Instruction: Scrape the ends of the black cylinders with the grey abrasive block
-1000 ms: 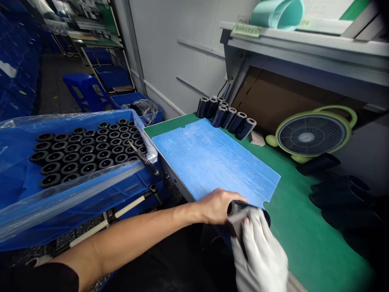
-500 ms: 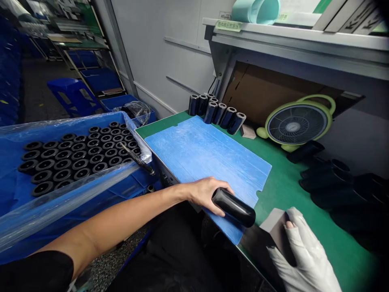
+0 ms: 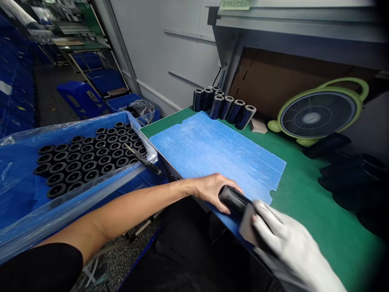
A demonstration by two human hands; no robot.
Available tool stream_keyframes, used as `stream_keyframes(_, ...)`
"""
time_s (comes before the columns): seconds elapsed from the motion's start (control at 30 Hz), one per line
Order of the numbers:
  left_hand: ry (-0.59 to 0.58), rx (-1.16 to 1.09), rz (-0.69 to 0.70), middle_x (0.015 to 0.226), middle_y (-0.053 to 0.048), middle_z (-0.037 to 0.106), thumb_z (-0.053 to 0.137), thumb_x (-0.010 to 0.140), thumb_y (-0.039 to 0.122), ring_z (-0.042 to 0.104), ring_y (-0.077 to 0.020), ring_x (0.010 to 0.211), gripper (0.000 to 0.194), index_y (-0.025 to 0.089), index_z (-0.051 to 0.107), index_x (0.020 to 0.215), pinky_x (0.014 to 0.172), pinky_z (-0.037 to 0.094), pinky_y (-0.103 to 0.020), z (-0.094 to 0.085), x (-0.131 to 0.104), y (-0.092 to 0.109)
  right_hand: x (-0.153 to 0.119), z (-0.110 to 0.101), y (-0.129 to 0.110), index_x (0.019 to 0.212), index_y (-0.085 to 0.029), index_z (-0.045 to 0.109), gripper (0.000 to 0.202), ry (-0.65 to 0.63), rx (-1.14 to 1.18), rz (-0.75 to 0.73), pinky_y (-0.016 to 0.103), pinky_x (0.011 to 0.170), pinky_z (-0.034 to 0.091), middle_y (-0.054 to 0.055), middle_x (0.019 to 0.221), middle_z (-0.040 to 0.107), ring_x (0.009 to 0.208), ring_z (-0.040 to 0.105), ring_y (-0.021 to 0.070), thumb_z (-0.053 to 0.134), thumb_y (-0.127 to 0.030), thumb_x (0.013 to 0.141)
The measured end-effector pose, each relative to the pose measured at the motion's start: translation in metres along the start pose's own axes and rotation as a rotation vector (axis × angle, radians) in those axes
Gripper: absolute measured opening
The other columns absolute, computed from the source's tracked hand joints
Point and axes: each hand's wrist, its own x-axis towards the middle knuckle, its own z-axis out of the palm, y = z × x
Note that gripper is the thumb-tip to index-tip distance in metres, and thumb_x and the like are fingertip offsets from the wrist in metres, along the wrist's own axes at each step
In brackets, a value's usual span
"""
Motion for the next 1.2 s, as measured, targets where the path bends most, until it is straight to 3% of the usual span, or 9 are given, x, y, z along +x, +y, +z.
stream_keyframes(0.23,0.028,-0.003,-0.018,0.105,-0.005,0.08,0.088,0.067,0.021,0.075,-0.0231,0.096,0.057,0.016,0.075,0.122,0.084,0.055,-0.028,-0.001,0.0,-0.002,0.023,-0.005,0.001,0.128,-0.012,0.06,0.033,-0.044,-0.05,0.023,0.043,0.089,0.059,0.021,0.138,0.063,0.121,0.065,0.0296,0.054,-0.022,0.097)
stream_keyframes(0.33,0.027,-0.024,-0.02,0.107,-0.005,0.079,0.091,0.068,0.028,0.075,-0.0238,0.099,0.06,0.016,0.075,0.124,0.087,0.056,-0.029,-0.002,0.0,-0.001,0.024,-0.004,0.003,0.116,-0.012,0.063,0.027,-0.03,-0.097,-0.065,0.039,0.075,0.06,0.022,0.13,0.066,0.109,0.069,0.0296,0.049,-0.029,0.1)
stream_keyframes(0.5,0.041,-0.027,-0.012,0.112,-0.006,0.08,0.089,0.063,0.015,0.075,-0.0258,0.104,0.061,0.018,0.076,0.122,0.091,0.055,-0.03,0.0,0.001,-0.002,0.025,-0.001,0.004,0.117,-0.014,0.063,0.025,-0.046,-0.117,-0.03,0.039,0.078,0.061,0.019,0.129,0.068,0.106,0.07,0.0273,0.051,-0.026,0.098)
stream_keyframes(0.63,0.03,-0.027,-0.017,0.111,-0.005,0.079,0.092,0.067,0.027,0.075,-0.0252,0.104,0.061,0.019,0.075,0.125,0.091,0.056,-0.032,0.0,0.001,-0.002,0.026,-0.002,0.0,0.115,-0.015,0.063,0.027,-0.031,-0.065,-0.086,0.037,0.075,0.06,0.021,0.128,0.067,0.107,0.069,0.0272,0.048,-0.03,0.098)
stream_keyframes(0.8,0.025,0.001,0.011,0.113,-0.008,0.079,0.088,0.068,0.02,0.074,-0.0254,0.105,0.057,0.016,0.074,0.123,0.089,0.056,-0.03,-0.001,0.002,-0.004,0.038,0.001,0.005,0.116,-0.02,0.067,0.024,0.002,-0.001,0.021,0.032,0.074,0.059,0.013,0.122,0.072,0.097,0.073,0.022,0.053,-0.02,0.096)
stream_keyframes(0.93,0.057,-0.002,-0.011,0.099,-0.004,0.079,0.093,0.064,0.03,0.074,-0.0209,0.09,0.059,0.016,0.076,0.119,0.079,0.054,-0.026,0.0,0.002,0.003,-0.008,-0.035,0.024,0.134,-0.014,0.067,0.041,0.139,0.204,0.322,0.035,0.082,0.063,0.019,0.137,0.066,0.11,0.072,0.0252,0.05,-0.029,0.1)
stream_keyframes(1.03,0.09,0.024,-0.032,0.101,-0.004,0.078,0.091,0.065,0.026,0.073,-0.0198,0.089,0.056,0.016,0.076,0.118,0.077,0.052,-0.024,0.002,0.001,0.008,-0.041,-0.061,0.013,0.157,-0.01,0.045,0.059,0.35,0.4,0.622,0.042,0.079,0.064,0.021,0.149,0.055,0.115,0.071,0.025,0.02,-0.027,0.106)
stream_keyframes(1.1,0.084,0.017,-0.038,0.101,-0.004,0.078,0.09,0.065,0.024,0.072,-0.0194,0.089,0.055,0.017,0.077,0.118,0.075,0.051,-0.023,0.001,0.0,0.007,-0.053,-0.058,-0.002,0.165,-0.018,0.029,0.067,0.436,0.66,0.738,0.049,0.085,0.064,0.017,0.16,0.043,0.132,0.062,0.0252,0.002,-0.027,0.105)
stream_keyframes(1.2,0.059,0.001,-0.031,0.102,-0.003,0.078,0.089,0.066,0.025,0.072,-0.0192,0.09,0.054,0.019,0.077,0.119,0.075,0.05,-0.022,0.0,0.0,0.007,-0.062,-0.039,-0.019,0.166,-0.026,0.03,0.07,0.531,0.997,0.884,0.06,0.102,0.056,0.013,0.164,0.041,0.145,0.05,0.0266,-0.004,-0.033,0.105)
